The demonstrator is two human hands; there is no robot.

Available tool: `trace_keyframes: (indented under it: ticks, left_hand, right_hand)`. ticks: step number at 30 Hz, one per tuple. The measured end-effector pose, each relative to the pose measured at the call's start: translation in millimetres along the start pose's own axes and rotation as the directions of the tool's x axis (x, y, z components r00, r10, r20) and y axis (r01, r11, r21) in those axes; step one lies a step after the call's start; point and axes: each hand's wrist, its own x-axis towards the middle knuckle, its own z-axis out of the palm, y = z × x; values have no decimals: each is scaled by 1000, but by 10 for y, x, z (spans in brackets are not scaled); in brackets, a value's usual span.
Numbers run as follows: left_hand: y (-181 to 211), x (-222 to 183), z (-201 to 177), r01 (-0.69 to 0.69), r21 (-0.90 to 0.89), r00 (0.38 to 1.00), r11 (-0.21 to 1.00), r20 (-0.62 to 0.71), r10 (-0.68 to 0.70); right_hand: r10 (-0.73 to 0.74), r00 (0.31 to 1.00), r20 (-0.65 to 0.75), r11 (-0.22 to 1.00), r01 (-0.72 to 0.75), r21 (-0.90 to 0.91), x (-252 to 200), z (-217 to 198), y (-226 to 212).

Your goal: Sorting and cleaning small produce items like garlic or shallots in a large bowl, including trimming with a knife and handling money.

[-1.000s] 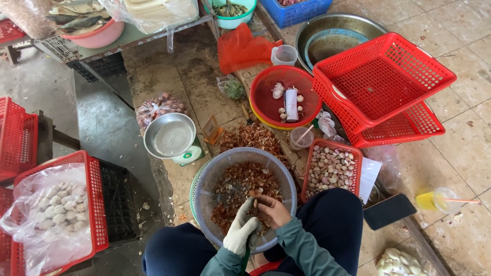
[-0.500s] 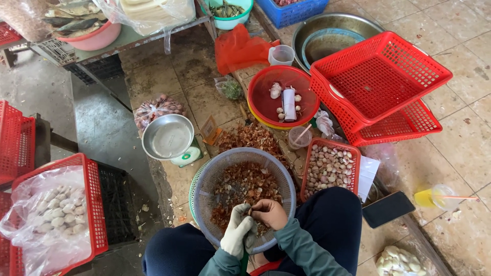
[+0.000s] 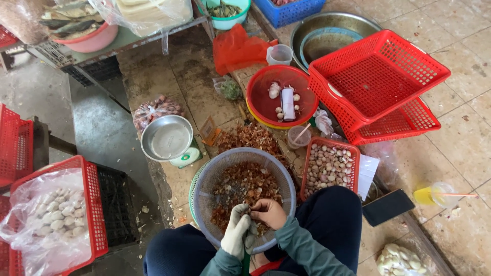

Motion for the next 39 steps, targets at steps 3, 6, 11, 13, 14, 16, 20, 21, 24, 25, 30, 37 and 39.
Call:
trace_keyframes:
  ticks: [3, 6, 11, 13, 14, 16, 20, 21, 24, 25, 30, 37, 39]
  left_hand:
    - [112, -84, 55, 82, -51, 996, 995, 28, -81]
    - [83, -59, 14, 89, -92, 995, 992, 44, -85]
    - [-7, -34, 39, -17, -41, 994, 999, 105, 21]
    - [-13, -37, 12, -30, -33, 993, 999, 114, 34]
    - [-13, -26, -8, -14, -56, 995, 998, 94, 19]
    - [-14, -12, -16, 4, -82, 997, 997, 77, 2]
    - [9, -10, -52, 111, -115, 992, 987, 69, -104]
    - [5, -4, -69, 153, -115, 988, 982, 25, -151]
    - [32, 8, -50, 66, -71, 997, 995, 47, -63]
    - [12, 28, -59, 64, -71, 997, 995, 48, -61]
    - [-69, 78, -167, -12, -9, 993, 1000, 119, 13]
    - [-202, 6, -123, -38, 272, 999, 961, 44, 27]
    - [-343, 120, -259, -174, 307, 985, 936, 74, 158]
  right_hand:
    - [-29, 998, -47, 920, 8, -391, -111, 223, -388]
    - [-14, 999, -31, 916, 0, -401, -113, 224, -409]
    - [34, 997, -72, 987, -22, 162, 28, -27, 43]
    - [13, 999, -53, 975, -1, 221, 3, 4, 26]
    - [0, 999, -38, 996, 4, 91, -19, 21, 2]
    - [-11, 1000, -25, 999, 10, -43, -75, 68, -123]
    - [-45, 999, -26, 873, 27, -487, -107, 212, -347]
    - [-50, 999, -16, 788, 29, -615, -101, 231, -369]
    - [-61, 997, -55, 946, 40, -323, -79, 226, -244]
    - [-62, 997, -54, 945, 41, -324, -42, 160, -132]
    - [-19, 984, -179, 995, 37, 94, -22, 84, 186]
    - [-115, 952, -284, 982, 152, 111, -27, 132, 49]
    - [41, 938, -344, 984, 22, 178, -37, 181, -10]
